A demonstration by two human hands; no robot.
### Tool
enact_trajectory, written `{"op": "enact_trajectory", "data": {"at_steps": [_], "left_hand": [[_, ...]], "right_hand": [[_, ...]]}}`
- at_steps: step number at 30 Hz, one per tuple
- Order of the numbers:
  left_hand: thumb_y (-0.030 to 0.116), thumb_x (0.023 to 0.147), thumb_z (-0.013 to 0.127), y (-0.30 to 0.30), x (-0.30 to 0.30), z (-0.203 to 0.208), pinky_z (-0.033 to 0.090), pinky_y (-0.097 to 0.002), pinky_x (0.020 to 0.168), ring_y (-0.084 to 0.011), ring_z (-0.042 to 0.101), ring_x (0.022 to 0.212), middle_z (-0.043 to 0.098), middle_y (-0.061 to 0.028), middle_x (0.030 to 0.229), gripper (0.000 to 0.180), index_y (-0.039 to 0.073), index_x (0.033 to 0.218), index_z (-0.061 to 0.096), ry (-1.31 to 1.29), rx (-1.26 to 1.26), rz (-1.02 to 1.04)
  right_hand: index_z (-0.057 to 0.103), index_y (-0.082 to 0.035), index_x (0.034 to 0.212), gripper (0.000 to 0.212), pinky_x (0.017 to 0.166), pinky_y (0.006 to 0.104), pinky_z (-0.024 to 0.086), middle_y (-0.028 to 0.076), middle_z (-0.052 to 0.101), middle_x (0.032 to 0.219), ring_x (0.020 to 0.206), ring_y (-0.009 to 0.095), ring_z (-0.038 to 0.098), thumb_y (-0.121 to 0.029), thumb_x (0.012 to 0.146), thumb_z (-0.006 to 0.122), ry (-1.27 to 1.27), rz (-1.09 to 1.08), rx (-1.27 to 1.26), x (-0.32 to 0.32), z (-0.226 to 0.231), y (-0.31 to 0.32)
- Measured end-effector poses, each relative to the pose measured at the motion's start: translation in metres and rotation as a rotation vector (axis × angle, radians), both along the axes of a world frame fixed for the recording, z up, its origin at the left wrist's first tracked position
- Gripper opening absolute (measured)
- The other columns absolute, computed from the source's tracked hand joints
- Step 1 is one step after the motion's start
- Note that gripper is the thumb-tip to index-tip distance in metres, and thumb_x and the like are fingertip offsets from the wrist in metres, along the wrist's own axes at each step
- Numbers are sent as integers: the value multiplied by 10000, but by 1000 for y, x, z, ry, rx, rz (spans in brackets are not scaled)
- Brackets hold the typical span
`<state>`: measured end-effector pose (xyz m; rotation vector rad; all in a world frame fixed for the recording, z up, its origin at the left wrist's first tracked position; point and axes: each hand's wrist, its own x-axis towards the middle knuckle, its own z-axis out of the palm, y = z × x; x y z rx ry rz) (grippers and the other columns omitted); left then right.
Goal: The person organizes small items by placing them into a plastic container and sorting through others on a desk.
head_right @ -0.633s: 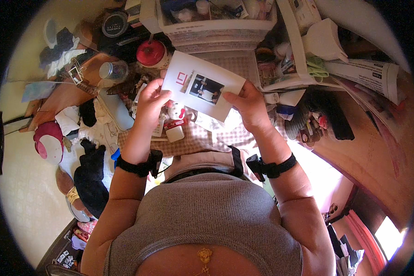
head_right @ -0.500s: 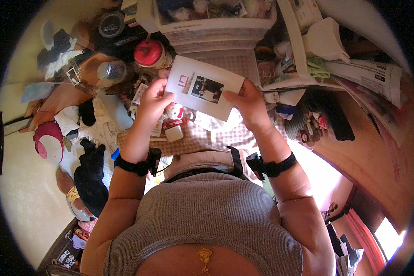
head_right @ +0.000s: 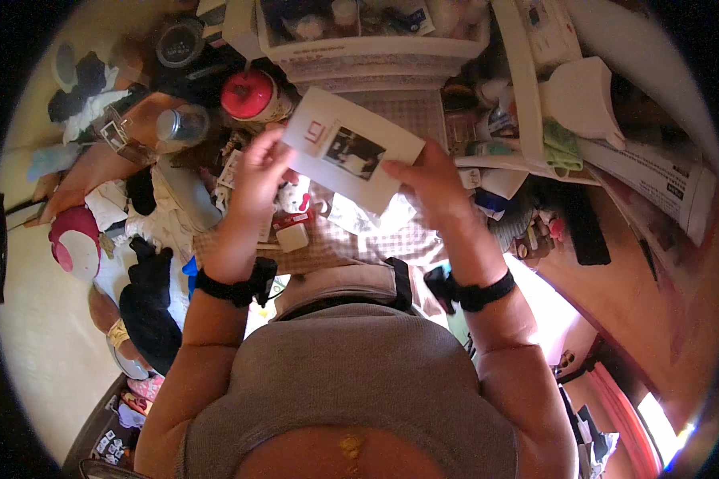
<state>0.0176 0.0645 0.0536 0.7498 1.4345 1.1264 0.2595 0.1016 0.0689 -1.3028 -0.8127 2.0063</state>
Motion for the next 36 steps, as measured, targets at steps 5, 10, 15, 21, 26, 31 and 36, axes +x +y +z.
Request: {"op": "enact_trajectory", "data": {"at_steps": [5,10,15,21,26,31,36], "left_hand": [[133,885,583,22,0,31,535,-320,750,-169,622,864,609,-96,995,249,4,1087,514,-487,293,173],[165,848,634,24,4,48,498,-297,762,-159,610,871,623,-87,981,339,9,1122,511,-449,375,23],[14,745,688,11,5,54,493,-272,762,-142,611,855,628,-77,972,406,-1,1112,517,-412,229,-66],[14,743,696,9,5,52,500,-277,763,-148,618,853,638,-84,966,413,-5,1117,522,-438,244,-60],[139,789,686,12,-3,42,478,-302,814,-168,599,923,624,-104,1003,422,-18,1139,509,-400,284,-93],[88,815,630,11,-20,1,468,-255,731,-128,573,842,586,-63,954,426,36,1213,487,-125,216,126],[51,802,618,9,-3,-14,496,-304,671,-186,625,758,634,-110,829,241,21,1039,587,426,62,-226]], "right_hand": [[483,39,1158,560,724,310,559,152,628,976,875,209,632,-123,701,764,184,127,-39,-24,26,-25],[478,10,1181,485,667,287,567,126,606,1024,895,195,619,-164,791,708,261,96,36,-43,33,-32],[523,-4,1168,405,713,318,559,114,629,1020,891,201,637,-167,826,667,358,66,58,-49,33,-37],[533,-11,1156,385,726,311,549,109,630,1023,892,196,637,-176,833,661,369,56,54,-51,30,-42],[493,-6,1180,456,662,285,550,112,614,1018,869,183,622,-159,795,685,271,75,8,-45,27,-38],[495,47,1167,384,628,288,553,138,625,980,783,198,650,-61,806,566,11,19,-20,-16,9,-18],[465,50,1192,397,626,286,525,148,621,969,787,188,639,-64,820,546,-286,-30,48,14,-23,3]]}}
